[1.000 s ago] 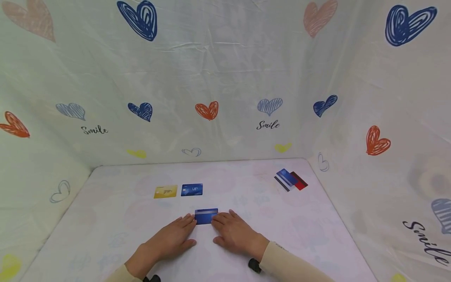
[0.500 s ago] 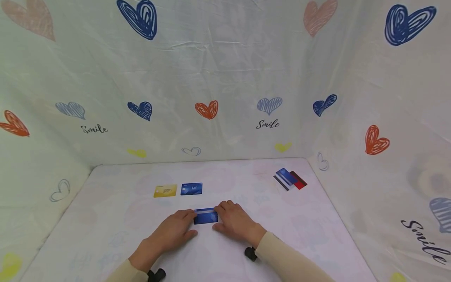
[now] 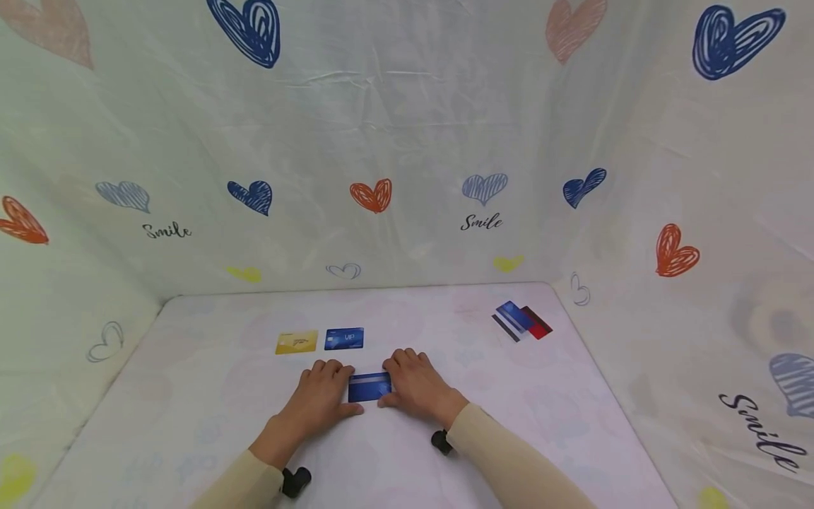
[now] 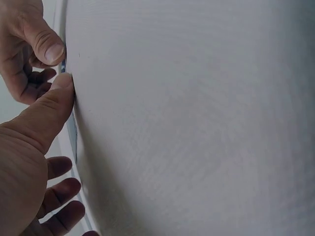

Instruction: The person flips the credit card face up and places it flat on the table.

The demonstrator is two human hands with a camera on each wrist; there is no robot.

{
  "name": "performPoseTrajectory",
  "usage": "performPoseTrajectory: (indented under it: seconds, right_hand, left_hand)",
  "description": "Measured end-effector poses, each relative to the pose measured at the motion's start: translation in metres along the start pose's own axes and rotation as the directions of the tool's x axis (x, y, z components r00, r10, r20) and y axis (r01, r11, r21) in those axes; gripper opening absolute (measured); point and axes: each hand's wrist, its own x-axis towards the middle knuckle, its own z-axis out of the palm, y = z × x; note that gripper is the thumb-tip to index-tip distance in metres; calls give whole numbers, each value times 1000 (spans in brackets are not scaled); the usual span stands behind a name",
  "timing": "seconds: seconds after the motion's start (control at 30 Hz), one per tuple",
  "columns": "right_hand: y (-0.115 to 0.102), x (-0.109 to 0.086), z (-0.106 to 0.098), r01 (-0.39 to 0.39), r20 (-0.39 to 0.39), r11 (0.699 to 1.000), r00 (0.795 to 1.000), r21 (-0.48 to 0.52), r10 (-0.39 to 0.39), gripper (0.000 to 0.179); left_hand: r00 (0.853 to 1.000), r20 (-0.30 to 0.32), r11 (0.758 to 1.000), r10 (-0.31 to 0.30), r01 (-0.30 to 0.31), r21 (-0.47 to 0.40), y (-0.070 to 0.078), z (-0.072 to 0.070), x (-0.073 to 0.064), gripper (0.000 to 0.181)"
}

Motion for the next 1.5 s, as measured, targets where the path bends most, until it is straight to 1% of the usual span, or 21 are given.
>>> performPoseTrajectory:
  seconds: [0.13,0.47,0.83,1.0,1.1,1.27,1.4,1.5]
  right_hand:
    - [1,1,0,-4,18,1000,1000,-4,4,64]
    - [0,5,0,-20,39,1000,999,13,19,59]
    - [0,4,2,-20,34,1000,999,13,20,56]
    - [0,3,3,-6,31,1000,1000,15,6,55]
    - [0,3,4,6,25,1000,1000,5,-6,54]
    - [0,3,5,20,7,999,1000,-25,-20,56]
    - [0,2,4,34,-14,999,999,-40,-34,59]
    - [-1,2,3,25,-15,999,1000,-46,-26,61]
  left_hand:
    - [1000,15,1000,-1,1,2,0,1,1,78]
    - [1000,5,1000,2,-2,22,-1,2,1,78]
    - [1000,11,1000,4,-5,10,-1,1,2,75]
    - [999,32,1000,15,-15,14,-3,0,4,74]
    - [999,40,999,30,-31,26,-4,-1,4,73]
    - [998,13,997,68,-68,47,-7,-5,5,68]
    - [995,-27,993,93,-91,71,-7,-8,7,66]
    - [992,-60,991,108,-103,82,-6,-11,9,66]
